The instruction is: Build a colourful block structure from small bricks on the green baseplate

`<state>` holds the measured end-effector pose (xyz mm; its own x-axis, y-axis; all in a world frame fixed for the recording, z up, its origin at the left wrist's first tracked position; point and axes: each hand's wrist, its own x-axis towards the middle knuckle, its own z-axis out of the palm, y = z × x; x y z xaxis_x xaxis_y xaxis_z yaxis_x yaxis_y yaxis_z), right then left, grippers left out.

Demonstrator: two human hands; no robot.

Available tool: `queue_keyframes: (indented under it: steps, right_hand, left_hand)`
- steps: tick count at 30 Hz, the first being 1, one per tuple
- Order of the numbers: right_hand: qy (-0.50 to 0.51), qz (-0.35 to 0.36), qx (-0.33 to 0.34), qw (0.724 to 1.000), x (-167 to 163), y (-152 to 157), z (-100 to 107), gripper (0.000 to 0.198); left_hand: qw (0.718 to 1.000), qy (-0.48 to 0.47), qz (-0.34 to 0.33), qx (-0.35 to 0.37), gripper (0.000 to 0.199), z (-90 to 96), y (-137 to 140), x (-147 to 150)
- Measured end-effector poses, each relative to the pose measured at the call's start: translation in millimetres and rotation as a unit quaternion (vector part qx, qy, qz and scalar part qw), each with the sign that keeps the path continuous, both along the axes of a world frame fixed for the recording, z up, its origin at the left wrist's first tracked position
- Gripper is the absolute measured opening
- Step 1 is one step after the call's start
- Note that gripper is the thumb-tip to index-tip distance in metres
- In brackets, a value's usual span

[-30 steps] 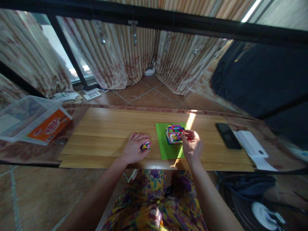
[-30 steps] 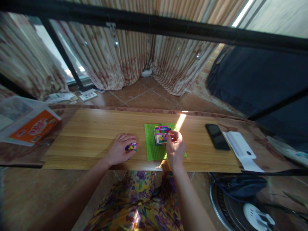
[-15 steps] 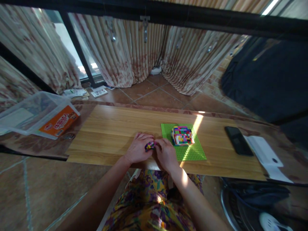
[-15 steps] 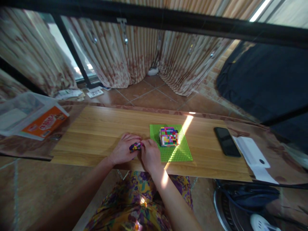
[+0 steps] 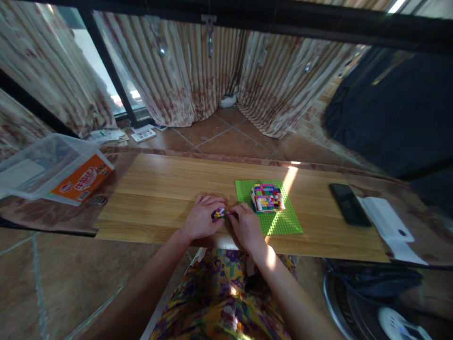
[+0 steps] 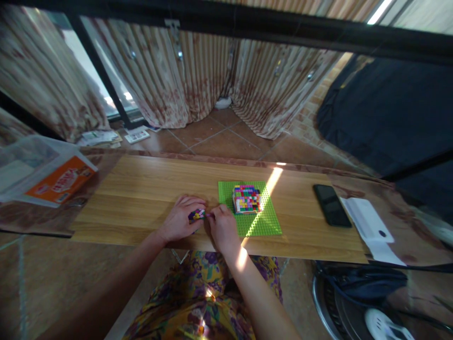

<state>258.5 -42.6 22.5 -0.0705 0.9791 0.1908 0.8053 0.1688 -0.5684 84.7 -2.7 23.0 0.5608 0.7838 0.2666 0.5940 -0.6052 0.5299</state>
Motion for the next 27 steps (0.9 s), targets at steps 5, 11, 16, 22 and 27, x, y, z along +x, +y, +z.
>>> queue_keyframes:
  steps: [5, 11, 16, 22, 27]
  right_hand:
    - [0.027, 0.026, 0.017, 0.999, 4.7, -2.7, -1.9, 0.013]
    - [0.034, 0.026, 0.022, 0.999, 7.2, -1.6, -6.1, 0.018]
    - [0.041, -0.011, 0.035, 0.998, 7.3, -7.5, -3.7, 0.018]
    - [0.166, -0.100, 0.067, 0.979, 23.2, -26.2, 6.3, 0.016]
    - [0.305, -0.162, 0.040, 0.938, 47.7, -36.7, 18.4, 0.025]
  left_hand:
    - [1.000, -0.003, -0.001, 0.009, 0.030, 0.1, -0.4, -0.3]
    - [1.000, 0.004, 0.006, 0.013, 0.029, 0.2, -1.2, 2.0]
    - [0.999, 0.012, 0.027, 0.016, 0.021, -0.4, -1.8, 6.5]
    - [0.997, 0.018, 0.072, 0.020, 0.020, -0.2, -9.7, 22.5]
    - [0.994, 0.017, 0.109, 0.022, 0.020, -1.4, -12.6, 41.1]
